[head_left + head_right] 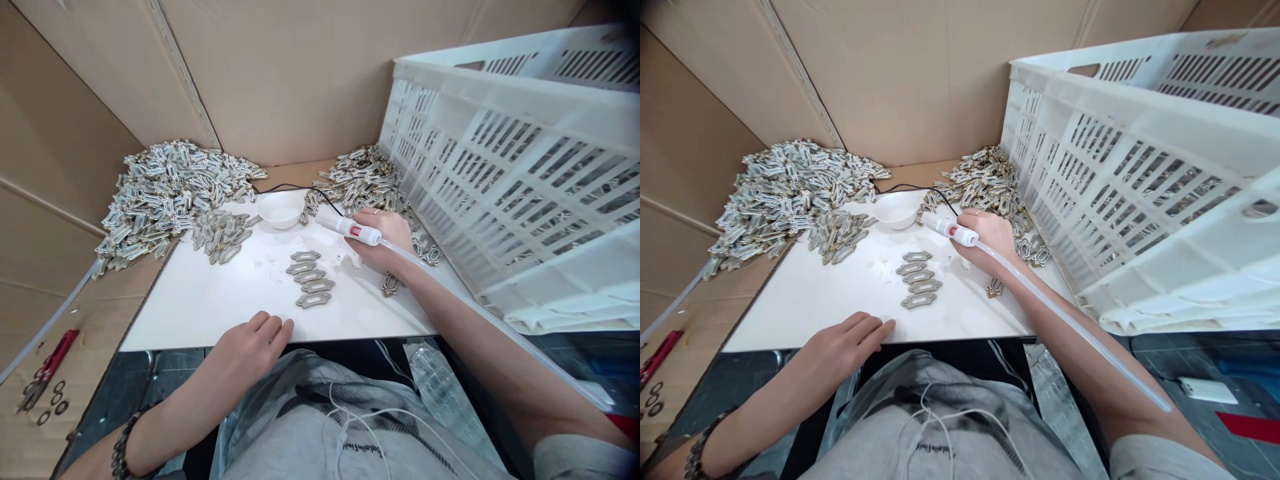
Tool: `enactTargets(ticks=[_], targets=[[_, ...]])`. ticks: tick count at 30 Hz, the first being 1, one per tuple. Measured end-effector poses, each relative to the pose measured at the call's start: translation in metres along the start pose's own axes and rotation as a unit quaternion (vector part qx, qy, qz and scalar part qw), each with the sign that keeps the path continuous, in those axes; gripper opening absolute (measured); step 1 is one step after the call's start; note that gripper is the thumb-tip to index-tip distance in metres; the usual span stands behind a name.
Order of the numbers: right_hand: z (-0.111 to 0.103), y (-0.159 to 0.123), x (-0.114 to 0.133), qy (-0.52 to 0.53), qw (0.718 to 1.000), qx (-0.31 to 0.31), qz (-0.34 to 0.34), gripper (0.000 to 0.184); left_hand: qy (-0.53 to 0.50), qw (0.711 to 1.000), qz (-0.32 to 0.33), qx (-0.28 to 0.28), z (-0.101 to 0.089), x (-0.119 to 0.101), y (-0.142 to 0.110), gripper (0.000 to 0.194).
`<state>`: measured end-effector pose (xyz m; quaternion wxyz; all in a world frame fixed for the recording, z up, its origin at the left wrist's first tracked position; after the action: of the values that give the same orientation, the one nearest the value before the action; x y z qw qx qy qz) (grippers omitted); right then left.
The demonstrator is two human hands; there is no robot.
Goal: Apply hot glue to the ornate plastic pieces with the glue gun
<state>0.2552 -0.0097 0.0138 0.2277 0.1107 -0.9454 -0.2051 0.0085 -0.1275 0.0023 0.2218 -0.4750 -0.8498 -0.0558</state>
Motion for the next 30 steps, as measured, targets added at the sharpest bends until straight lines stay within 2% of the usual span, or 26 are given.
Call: enactTargets(ticks=[6,13,17,20,24,27,30], targets=[[-0.001,0.000,0.001,-0.002,1.000,0.008,0.005,0.016,0.054,0.995,0.020,-0.082,-0.005,-0.006,-0.004,0.038],[-0.001,-0.001,0.000,-0.006,1.000,0.013,0.008,0.016,0.038,0.995,0.021,-0.093,-0.007,-0.006,-0.008,0.029],[-0.001,-0.001,0.000,-0.010,1.000,0.015,0.014,0.015,0.000,0.991,0.015,-0.131,-0.014,0.002,-0.008,0.028],[-0.001,0.000,0.000,-0.013,1.000,0.017,0.015,0.015,-0.044,0.985,0.000,-0.169,-0.022,0.021,-0.005,0.031],[-0.002,0.000,0.002,-0.015,1.000,0.020,0.018,0.014,-0.085,0.974,-0.036,-0.208,-0.031,0.061,0.011,0.025],[-0.004,0.001,0.003,-0.020,0.999,0.022,0.018,0.015,-0.125,0.965,-0.048,-0.224,-0.039,0.091,0.038,0.025],[-0.005,0.001,0.004,-0.028,0.999,0.026,0.024,0.015,-0.212,0.956,-0.032,-0.201,-0.040,0.108,0.072,0.021]])
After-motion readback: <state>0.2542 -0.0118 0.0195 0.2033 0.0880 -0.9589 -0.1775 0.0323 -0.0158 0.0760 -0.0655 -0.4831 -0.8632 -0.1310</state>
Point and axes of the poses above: each hand's wrist, its own y-axis towards the middle knuckle, its own z-axis out of the palm, x = y × z, the point moved 5 cm from there along y, towards the middle knuckle, and after that the axes turned 12 degrees about y, right-handed, at the moved point
